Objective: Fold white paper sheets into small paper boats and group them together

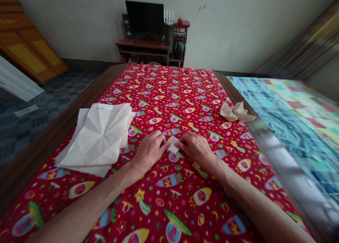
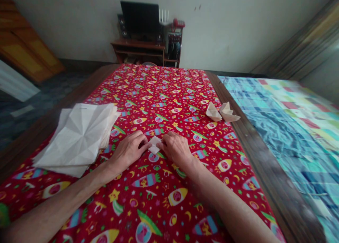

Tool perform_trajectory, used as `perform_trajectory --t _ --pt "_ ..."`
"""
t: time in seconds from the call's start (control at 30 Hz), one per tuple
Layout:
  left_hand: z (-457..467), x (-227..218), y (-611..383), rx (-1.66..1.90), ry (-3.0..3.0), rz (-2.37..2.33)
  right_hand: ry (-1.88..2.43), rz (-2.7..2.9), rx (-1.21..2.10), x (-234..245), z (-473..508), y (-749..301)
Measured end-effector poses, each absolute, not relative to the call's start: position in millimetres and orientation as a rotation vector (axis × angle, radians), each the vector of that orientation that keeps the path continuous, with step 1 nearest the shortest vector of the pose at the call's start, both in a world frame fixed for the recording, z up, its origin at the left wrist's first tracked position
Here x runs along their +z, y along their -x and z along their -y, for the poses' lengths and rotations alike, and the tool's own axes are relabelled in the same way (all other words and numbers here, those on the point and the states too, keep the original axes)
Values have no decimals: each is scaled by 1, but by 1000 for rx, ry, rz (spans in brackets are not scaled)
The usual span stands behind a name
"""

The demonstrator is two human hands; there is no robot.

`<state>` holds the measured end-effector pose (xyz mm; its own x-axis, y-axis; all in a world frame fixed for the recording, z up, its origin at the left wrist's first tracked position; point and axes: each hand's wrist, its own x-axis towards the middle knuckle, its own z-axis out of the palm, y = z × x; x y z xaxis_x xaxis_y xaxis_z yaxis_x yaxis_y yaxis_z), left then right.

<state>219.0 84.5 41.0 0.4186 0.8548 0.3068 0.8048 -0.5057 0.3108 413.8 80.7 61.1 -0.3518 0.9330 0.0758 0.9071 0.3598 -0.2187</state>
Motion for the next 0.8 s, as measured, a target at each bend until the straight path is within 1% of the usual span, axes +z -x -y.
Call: perform_trajectory --t 0.1,0.27,0.53,0.7,0.8 --pt "-84 38 -216 666 -2534 -1496 1638 2426 234 60 -81 -416" --pt "-81 35 -210 757 -2496 -1502 1445 2335 281 47 -76 -423" --pt "-71 48 -222 801 -2476 -1482 1453 1907 490 37 -70 -410" --pt "-79 46 -227 993 -2396 -1453 1381 2026 487 37 -67 -405" --pt "-83 53 -219 1020 -2481 -1460 1299 2044 596 42 -64 -408"
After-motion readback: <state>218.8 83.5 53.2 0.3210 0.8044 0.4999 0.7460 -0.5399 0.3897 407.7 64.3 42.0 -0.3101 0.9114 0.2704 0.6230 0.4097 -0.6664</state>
